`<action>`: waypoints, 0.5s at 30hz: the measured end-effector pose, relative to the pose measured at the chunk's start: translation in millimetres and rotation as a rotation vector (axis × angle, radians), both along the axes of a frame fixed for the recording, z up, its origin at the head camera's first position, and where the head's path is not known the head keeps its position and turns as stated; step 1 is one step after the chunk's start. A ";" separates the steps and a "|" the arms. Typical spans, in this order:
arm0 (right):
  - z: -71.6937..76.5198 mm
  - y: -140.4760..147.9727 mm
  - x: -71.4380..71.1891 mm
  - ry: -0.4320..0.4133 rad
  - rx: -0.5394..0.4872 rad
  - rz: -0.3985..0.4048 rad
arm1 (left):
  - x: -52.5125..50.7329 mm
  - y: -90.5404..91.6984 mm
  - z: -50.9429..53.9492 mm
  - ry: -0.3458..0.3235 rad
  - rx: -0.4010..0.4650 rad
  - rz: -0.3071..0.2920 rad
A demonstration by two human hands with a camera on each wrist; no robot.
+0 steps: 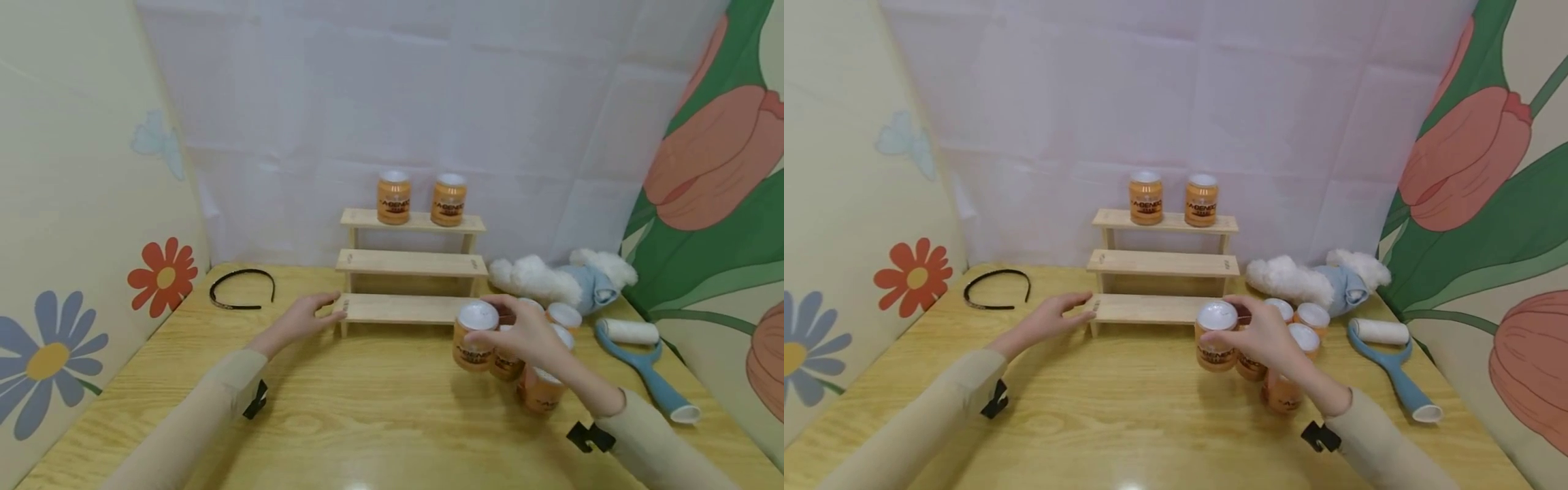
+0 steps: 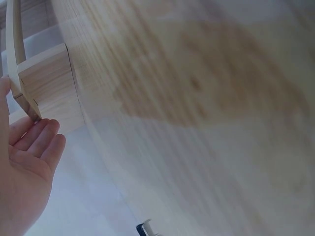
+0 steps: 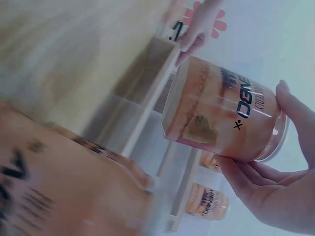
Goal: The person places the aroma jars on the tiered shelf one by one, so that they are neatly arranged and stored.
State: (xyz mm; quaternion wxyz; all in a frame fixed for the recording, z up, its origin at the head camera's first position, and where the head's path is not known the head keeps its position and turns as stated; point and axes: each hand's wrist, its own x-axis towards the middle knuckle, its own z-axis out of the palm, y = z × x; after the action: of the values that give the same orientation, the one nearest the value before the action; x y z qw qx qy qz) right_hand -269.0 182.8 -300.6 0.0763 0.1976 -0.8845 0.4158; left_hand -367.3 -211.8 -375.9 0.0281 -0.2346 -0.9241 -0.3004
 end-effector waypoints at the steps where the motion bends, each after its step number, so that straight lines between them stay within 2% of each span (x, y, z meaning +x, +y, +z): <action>1: 3.1 -0.6 -1.8 0.014 0.004 -0.001 | -0.3 0.2 -0.6 0.000 0.001 -0.001; 7: 21.2 -7.8 -15.3 0.022 -0.004 0.015 | -1.2 -0.4 -2.5 0.006 0.005 0.006; 15: 35.5 -27.2 -33.5 -0.010 -0.106 0.074 | -1.5 -0.9 -1.3 0.012 -0.010 -0.001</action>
State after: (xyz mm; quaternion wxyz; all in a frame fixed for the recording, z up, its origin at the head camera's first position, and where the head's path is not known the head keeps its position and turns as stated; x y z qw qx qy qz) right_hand -302.5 155.6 -265.0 0.0666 0.2235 -0.8538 0.4654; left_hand -368.8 -212.7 -377.3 0.0320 -0.2371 -0.9253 -0.2942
